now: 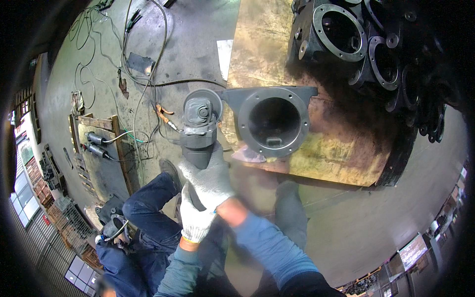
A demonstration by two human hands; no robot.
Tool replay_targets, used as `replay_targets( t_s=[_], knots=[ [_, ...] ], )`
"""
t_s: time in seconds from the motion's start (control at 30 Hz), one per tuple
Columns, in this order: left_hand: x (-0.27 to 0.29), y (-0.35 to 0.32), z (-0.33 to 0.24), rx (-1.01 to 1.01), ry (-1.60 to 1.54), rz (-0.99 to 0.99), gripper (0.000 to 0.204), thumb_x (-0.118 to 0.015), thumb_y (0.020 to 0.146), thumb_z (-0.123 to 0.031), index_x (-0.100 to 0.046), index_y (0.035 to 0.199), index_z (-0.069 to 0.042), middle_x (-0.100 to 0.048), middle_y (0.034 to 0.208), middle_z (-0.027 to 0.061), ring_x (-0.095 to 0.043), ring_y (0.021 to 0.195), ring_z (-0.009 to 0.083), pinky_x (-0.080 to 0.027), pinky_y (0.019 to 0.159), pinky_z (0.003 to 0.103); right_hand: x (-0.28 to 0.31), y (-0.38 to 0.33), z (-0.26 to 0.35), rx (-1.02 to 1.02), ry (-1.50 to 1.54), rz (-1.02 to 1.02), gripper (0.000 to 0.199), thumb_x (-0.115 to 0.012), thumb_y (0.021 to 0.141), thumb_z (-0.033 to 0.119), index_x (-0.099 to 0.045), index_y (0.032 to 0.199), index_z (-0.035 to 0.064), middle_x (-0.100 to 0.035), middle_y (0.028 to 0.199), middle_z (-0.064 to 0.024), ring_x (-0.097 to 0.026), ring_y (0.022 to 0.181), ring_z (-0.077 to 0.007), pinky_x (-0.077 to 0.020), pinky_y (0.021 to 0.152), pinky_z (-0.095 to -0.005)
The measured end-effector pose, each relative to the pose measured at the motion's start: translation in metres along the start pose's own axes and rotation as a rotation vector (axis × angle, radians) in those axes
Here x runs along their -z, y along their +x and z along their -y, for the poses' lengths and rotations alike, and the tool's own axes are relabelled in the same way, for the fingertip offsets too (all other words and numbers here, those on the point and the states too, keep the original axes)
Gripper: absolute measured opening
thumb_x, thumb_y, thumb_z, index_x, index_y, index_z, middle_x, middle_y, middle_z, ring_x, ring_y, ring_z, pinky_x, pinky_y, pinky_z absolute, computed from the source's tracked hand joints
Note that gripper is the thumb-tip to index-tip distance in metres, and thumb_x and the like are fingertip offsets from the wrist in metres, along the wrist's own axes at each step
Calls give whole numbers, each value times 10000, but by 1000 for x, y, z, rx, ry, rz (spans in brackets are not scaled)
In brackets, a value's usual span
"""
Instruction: The person repeatedly picks up cylindrical metal parts from a wooden pallet, places them on a workbench, and uses an angle grinder to smooth the edges and surfaces. The person handles each part one at a time, rotating it to grind different sides, then returns it to the pallet.
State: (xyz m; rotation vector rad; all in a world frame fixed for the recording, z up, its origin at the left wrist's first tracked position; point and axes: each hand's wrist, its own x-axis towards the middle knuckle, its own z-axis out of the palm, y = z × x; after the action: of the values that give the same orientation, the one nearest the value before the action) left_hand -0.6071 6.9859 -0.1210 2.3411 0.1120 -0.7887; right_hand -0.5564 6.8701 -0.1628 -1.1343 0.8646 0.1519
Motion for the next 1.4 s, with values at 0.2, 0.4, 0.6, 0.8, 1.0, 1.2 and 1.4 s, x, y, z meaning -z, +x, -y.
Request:
replay_targets(
  t_s=[0.2,0.4,0.6,0.8,1.0,1.2,1.4],
  knots=[
    [1,13,-3,-231,99,-59,842,-851,771,-331,-470,1396,84,-600,1237,287,-675,1046,421,-570,860,425,4,8,3,-43,23,-27,669,-842,796,224,-494,1318,-9,-680,1130,-141,-671,979,-221,-547,846,-363],
    [8,16,-12,-55,12,57,950,-857,782,-325,-379,1489,94,-549,1408,277,-564,1307,359,-449,1093,402,3,11,6,-112,-9,-72,800,-875,760,301,-476,1384,0,-700,1177,-184,-710,1010,-265,-558,880,-395],
    [13,15,-14,-24,5,70,952,-859,777,-340,-390,1484,90,-568,1390,272,-583,1285,354,-460,1078,406,5,10,5,-130,58,-17,790,-869,768,290,-471,1384,-4,-708,1167,-180,-711,1016,-254,-558,886,-398],
    [13,17,-18,-2,-32,85,959,-862,765,-339,-389,1475,100,-570,1380,271,-585,1271,355,-465,1068,401,4,12,10,-125,111,-40,760,-866,774,276,-475,1357,-15,-689,1176,-183,-692,1042,-249,-545,918,-387],
    [9,1,-10,78,7,47,973,-864,756,-299,-366,1489,101,-550,1393,265,-561,1290,367,-447,1087,407,3,1,13,-91,-8,29,808,-863,786,272,-420,1388,-35,-657,1222,-175,-662,1102,-255,-515,976,-385],
    [4,-9,-3,26,16,-1,976,-870,753,-286,-364,1497,90,-548,1399,257,-562,1288,366,-447,1088,407,2,-5,7,-38,-35,46,822,-856,793,283,-404,1404,-30,-662,1233,-192,-670,1113,-268,-519,971,-381],
    [6,9,-10,-94,20,-2,911,-863,761,-314,-420,1457,73,-572,1336,260,-603,1203,375,-490,1011,419,4,6,6,-83,-13,-12,788,-861,778,293,-459,1382,-14,-686,1195,-192,-689,1080,-270,-537,935,-381]
  ],
)
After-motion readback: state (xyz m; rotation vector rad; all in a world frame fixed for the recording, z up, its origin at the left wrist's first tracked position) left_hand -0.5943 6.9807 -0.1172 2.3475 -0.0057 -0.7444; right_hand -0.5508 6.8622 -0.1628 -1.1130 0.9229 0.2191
